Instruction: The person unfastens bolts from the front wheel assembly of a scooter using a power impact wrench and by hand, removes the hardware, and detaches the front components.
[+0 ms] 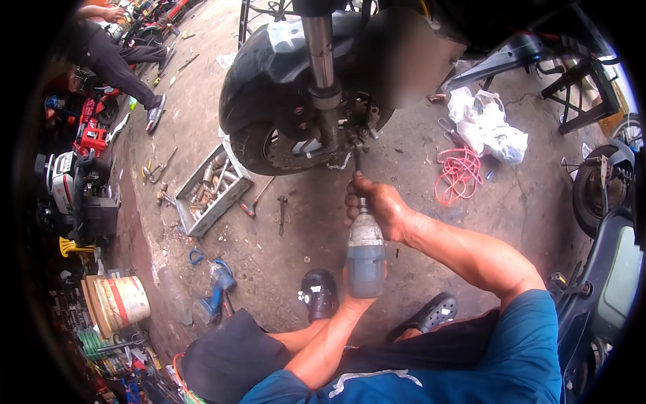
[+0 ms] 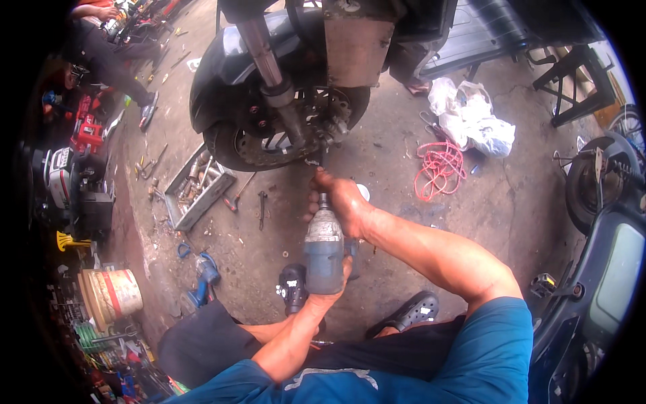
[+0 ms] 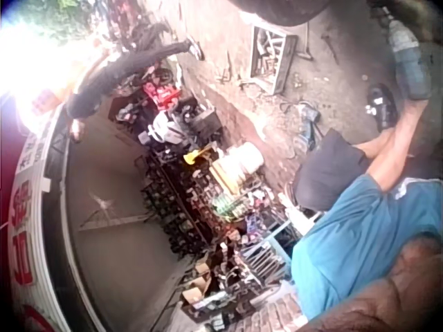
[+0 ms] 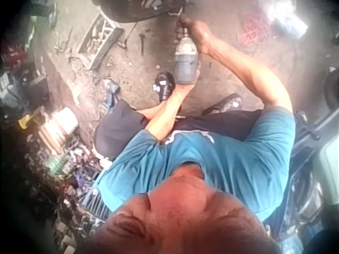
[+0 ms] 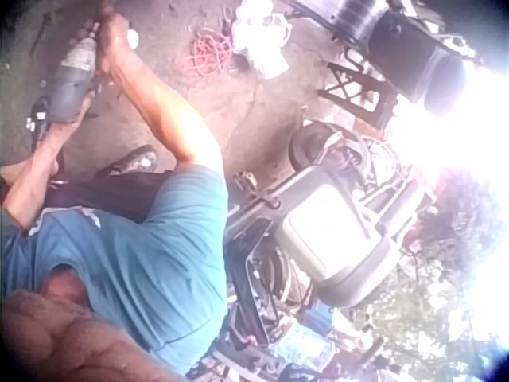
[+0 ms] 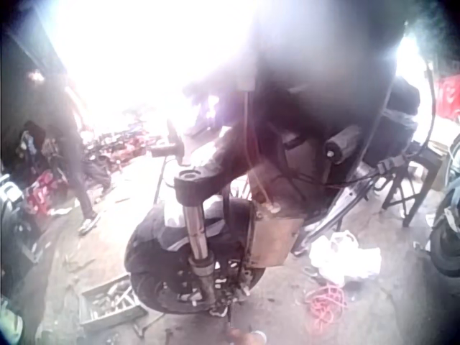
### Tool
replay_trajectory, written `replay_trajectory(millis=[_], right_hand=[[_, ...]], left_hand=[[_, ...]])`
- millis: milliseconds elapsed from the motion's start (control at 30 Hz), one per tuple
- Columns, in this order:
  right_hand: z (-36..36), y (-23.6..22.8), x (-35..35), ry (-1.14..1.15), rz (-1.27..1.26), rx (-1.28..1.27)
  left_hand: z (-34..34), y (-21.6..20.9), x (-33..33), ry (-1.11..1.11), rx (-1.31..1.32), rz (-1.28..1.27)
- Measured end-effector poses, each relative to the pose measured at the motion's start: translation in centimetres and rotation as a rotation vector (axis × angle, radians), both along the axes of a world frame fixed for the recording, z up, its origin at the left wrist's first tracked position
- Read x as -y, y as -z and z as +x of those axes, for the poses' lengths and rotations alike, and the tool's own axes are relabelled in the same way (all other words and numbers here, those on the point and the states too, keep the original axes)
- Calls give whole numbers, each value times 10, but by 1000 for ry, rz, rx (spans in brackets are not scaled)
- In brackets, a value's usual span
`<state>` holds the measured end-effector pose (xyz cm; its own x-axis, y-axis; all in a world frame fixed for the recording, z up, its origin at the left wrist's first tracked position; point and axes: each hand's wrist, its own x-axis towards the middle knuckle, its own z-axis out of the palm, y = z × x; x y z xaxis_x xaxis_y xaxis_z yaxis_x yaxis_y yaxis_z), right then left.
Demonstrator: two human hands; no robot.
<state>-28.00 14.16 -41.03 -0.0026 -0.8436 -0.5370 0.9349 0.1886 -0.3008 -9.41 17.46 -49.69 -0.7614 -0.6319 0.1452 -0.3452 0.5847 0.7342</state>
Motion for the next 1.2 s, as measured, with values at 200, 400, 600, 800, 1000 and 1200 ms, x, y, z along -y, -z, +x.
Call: replay_trajectory(millis=[200,400,600,800,1000,1200], right_hand=[[-11,10,0,-12,-11,-53],[-23,20,4,-69,-38,-140],[-42,27,-2,-174,-95,-109],[-50,38,4,-159,-90,-195],[-50,38,9,-140,-104,-190],[-56,47,8,-147,-96,-211]], left_hand=[[-13,12,-2,-164,-612,1297],[-20,38,8,-238,-633,1386],[-51,-37,8,-74,-125,49],[-49,-27,15,-87,218,-153],[-51,-18,17,-104,273,-196],[-58,-30,15,-114,275,-312]])
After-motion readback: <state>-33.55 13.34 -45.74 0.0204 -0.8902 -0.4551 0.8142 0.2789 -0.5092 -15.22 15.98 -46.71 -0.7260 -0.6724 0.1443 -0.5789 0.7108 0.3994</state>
